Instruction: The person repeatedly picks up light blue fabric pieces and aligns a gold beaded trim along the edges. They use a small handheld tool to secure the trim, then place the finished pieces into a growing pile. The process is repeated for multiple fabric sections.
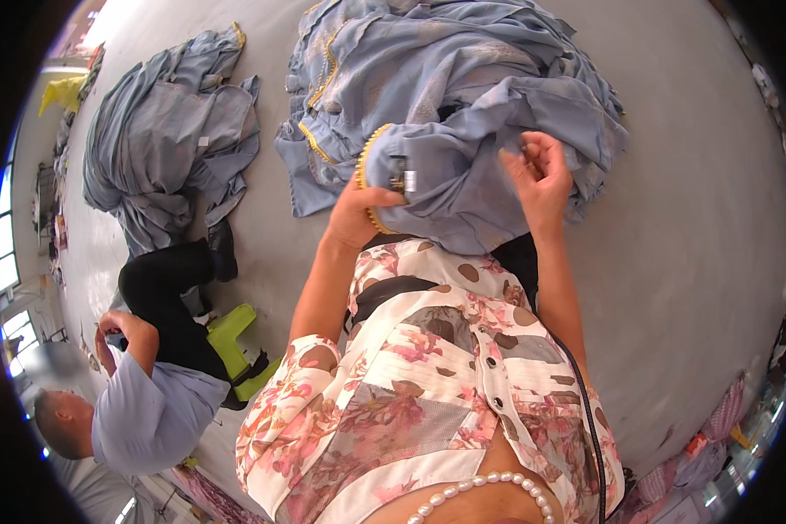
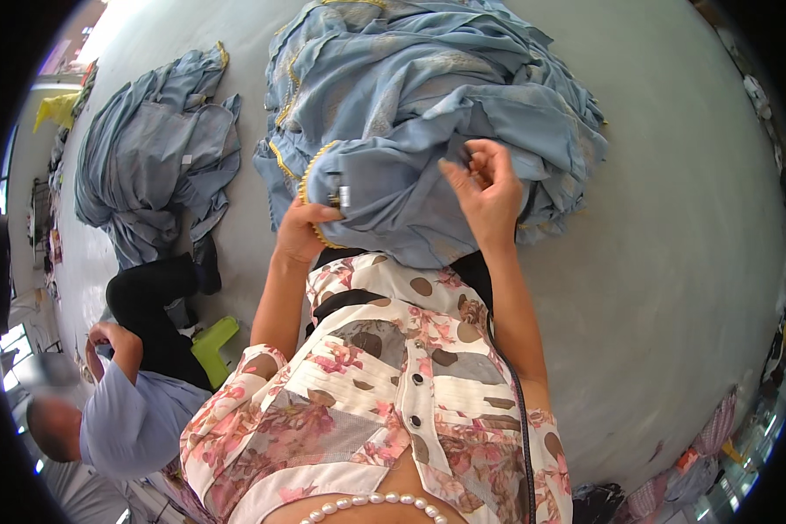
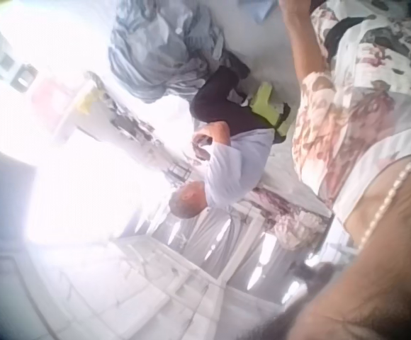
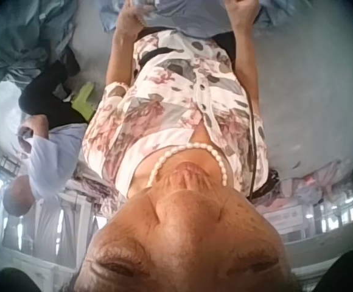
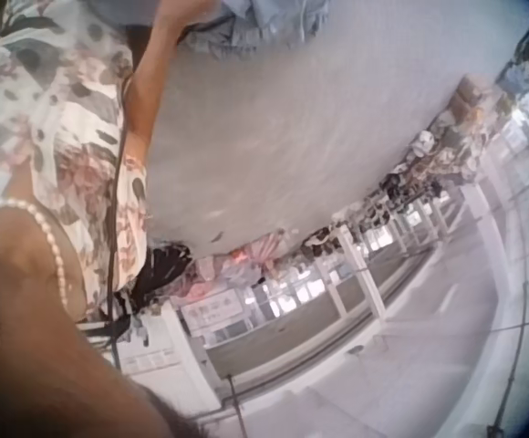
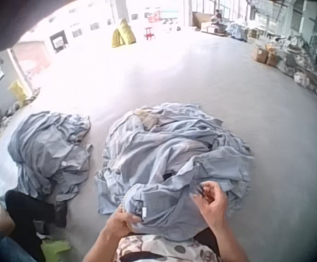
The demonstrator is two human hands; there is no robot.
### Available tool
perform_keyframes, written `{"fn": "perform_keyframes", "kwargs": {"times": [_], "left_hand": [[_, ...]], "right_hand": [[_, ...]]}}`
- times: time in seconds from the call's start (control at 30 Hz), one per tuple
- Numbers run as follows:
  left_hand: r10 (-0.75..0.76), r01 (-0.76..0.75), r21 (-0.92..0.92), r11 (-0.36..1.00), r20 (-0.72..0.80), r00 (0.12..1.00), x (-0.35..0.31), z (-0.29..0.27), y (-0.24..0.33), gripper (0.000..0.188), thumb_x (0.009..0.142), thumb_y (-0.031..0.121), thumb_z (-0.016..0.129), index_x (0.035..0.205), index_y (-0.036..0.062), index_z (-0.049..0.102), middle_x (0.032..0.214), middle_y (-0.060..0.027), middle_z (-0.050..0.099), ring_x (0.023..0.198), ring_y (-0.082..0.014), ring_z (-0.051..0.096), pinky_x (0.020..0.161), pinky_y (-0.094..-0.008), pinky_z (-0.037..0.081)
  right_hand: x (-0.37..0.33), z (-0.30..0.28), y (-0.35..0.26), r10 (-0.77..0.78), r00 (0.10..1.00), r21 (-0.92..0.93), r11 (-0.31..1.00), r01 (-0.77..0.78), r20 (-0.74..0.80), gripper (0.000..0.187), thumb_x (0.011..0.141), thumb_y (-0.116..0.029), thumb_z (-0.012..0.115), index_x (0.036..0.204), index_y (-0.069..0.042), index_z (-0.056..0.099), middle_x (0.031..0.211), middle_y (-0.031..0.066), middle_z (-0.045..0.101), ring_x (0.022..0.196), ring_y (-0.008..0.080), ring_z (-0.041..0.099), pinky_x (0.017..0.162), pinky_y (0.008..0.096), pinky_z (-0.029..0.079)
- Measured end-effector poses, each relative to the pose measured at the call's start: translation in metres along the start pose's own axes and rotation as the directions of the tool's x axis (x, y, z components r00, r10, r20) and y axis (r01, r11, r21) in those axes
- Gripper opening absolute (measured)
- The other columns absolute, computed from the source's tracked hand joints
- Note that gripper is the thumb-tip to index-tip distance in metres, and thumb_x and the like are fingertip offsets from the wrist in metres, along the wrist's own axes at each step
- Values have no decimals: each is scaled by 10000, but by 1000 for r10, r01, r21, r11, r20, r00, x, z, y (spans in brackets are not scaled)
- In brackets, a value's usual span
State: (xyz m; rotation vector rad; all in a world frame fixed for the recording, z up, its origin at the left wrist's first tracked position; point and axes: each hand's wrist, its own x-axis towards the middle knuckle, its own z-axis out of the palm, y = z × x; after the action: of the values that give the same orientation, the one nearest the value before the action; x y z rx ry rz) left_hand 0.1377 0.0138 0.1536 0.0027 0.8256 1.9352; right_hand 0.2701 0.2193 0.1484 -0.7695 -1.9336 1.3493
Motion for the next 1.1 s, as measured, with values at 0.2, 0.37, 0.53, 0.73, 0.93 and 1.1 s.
{"fn": "perform_keyframes", "kwargs": {"times": [0.2, 0.37, 0.53, 0.73, 0.93, 1.1], "left_hand": [[299, -311, -62, 948, -153, 942, -17, -71, 31, 606, 589, 94, 464, 1177, -50, 494, 1113, -172, 588, 997, -300, 580, 942, -447, 434], [558, -577, 50, 815, -334, 759, -39, -133, 88, 624, 589, 114, 493, 1192, -47, 488, 1206, -197, 531, 1127, -355, 493, 977, -481, 386], [378, 80, 565, 821, -644, 666, -5, -223, 91, 504, 616, 91, 588, 1114, 14, 578, 1035, -142, 627, 917, -271, 607, 820, -399, 488], [732, 99, 995, -22, -51, 679, 40, -174, 59, 334, 740, 132, 672, 1064, 55, 645, 914, -76, 676, 797, -143, 632, 708, -257, 494], [414, -348, 931, 107, 276, 868, 85, 20, -29, 183, 840, 83, 619, 1014, 41, 659, 915, -43, 671, 803, -100, 611, 651, -230, 484], [5, -289, 904, 316, 303, 953, 111, 82, -86, 284, 842, 163, 648, 1079, 11, 610, 929, -48, 641, 819, -99, 599, 619, -220, 479]], "right_hand": [[30, -30, 30, 31, 987, -15, 999, -34, -159, 187, 835, -123, 671, 958, -15, 580, 646, -48, 488, 572, 29, 411, 508, 185, 336], [27, -57, 51, 105, 952, 124, 990, -72, -289, 175, 854, -144, 657, 936, -6, 588, 729, -29, 565, 630, 37, 489, 558, 190, 400], [22, -87, 135, 119, 861, 17, 992, -127, -495, 289, 834, -178, 666, 1024, 26, 589, 853, 52, 643, 750, 108, 598, 619, 224, 474], [28, -90, 199, 545, 754, 5, 812, -584, -366, 470, 766, -322, 689, 1040, 49, 600, 829, 93, 657, 668, 152, 604, 584, 275, 476], [13, -76, 181, 201, 888, 114, 979, -168, -413, 292, 751, -121, 704, 969, 47, 606, 790, 60, 627, 640, 118, 533, 597, 265, 435], [-28, -65, 83, 3, 920, -82, 996, -38, -391, 217, 751, 21, 656, 961, -22, 624, 806, 44, 593, 630, 107, 520, 569, 252, 430]]}}
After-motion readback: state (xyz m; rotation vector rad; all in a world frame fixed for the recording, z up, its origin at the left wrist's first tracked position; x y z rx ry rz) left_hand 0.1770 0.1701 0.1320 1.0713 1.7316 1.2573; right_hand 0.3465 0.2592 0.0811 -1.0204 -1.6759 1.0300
